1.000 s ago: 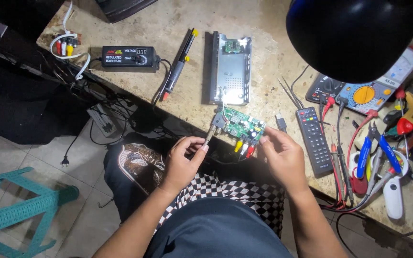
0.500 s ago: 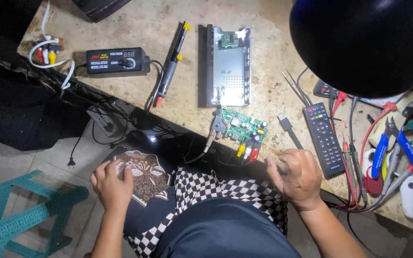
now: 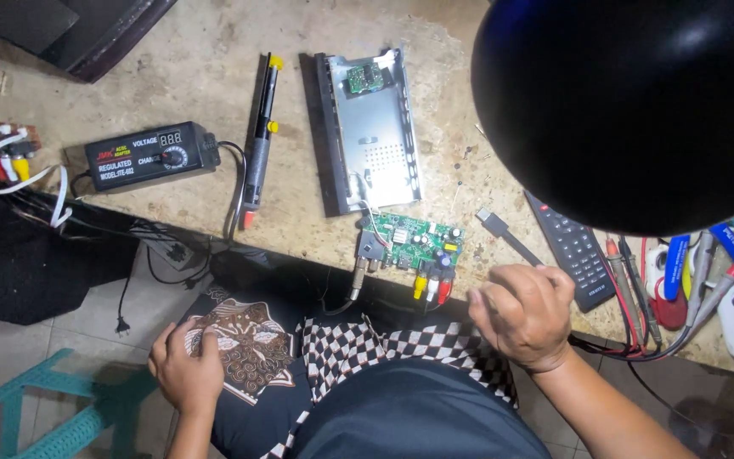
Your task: A person is repairing a circuit board by soldering components, connecting it to a monitor via RCA cables, and testing it using a remote control.
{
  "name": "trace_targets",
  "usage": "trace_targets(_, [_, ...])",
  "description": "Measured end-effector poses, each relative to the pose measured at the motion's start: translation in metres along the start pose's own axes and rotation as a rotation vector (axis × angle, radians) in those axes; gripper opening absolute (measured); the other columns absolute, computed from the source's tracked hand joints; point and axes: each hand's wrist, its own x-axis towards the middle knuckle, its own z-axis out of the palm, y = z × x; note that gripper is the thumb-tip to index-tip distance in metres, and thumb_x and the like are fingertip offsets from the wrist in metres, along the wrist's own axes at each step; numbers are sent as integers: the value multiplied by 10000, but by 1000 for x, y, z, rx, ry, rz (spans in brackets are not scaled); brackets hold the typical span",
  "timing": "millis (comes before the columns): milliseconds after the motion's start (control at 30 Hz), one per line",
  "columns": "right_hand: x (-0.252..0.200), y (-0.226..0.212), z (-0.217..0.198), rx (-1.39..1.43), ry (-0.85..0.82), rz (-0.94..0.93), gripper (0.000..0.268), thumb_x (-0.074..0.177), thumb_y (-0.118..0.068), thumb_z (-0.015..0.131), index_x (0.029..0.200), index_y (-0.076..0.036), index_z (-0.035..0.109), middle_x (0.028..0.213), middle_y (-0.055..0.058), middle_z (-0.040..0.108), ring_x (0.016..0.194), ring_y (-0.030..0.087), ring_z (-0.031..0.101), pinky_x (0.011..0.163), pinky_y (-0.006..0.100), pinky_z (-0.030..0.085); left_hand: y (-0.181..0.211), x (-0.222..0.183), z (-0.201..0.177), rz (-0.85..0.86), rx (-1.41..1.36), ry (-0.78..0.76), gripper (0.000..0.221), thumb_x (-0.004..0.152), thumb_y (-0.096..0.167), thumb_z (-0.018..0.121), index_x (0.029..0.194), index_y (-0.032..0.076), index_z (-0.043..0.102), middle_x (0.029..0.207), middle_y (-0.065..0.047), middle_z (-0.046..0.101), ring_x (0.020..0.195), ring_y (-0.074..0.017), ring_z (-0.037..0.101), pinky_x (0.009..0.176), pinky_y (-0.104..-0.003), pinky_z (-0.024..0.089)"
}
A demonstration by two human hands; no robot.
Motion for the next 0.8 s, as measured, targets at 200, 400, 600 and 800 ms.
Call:
trace_targets(200, [6, -2, -1, -23, -25, 28, 179, 942, -278, 730, 970, -164, 594, 954, 67, 701, 810, 203, 685, 979, 426, 356, -16, 6, 20, 152, 2, 85, 310, 908, 307, 690, 1170, 167, 777, 1394, -116, 622, 1318, -383, 496, 1107, -529, 365])
trace_targets(400, [10, -3, -4, -21, -29, 43, 180, 930, -285, 738, 934, -162, 607, 974, 68, 694, 827, 204, 694, 969, 428, 368, 3, 4, 11, 15, 2, -9, 326, 913, 340, 661, 1196, 213, 760, 1446, -69, 578, 1375, -367, 424, 1004, -581, 425])
trace_targets(600, [20, -4, -10, -11, -72, 52, 134, 926, -300, 716, 890, -172, 698, 929, 28, 736, 802, 208, 676, 964, 428, 355, 26, -3, 2, 6, 29, -53, 343, 922, 358, 638, 1204, 206, 760, 1467, -48, 566, 1388, -341, 413, 951, -603, 457])
trace_targets(800, [23, -2, -14, 10, -90, 51, 119, 928, -295, 705, 904, -181, 729, 934, 17, 716, 829, 205, 663, 969, 426, 346, 29, -6, 22, 161, 51, -7, 414, 889, 414, 651, 1228, 203, 760, 1445, -102, 571, 1347, -376, 453, 1080, -548, 382])
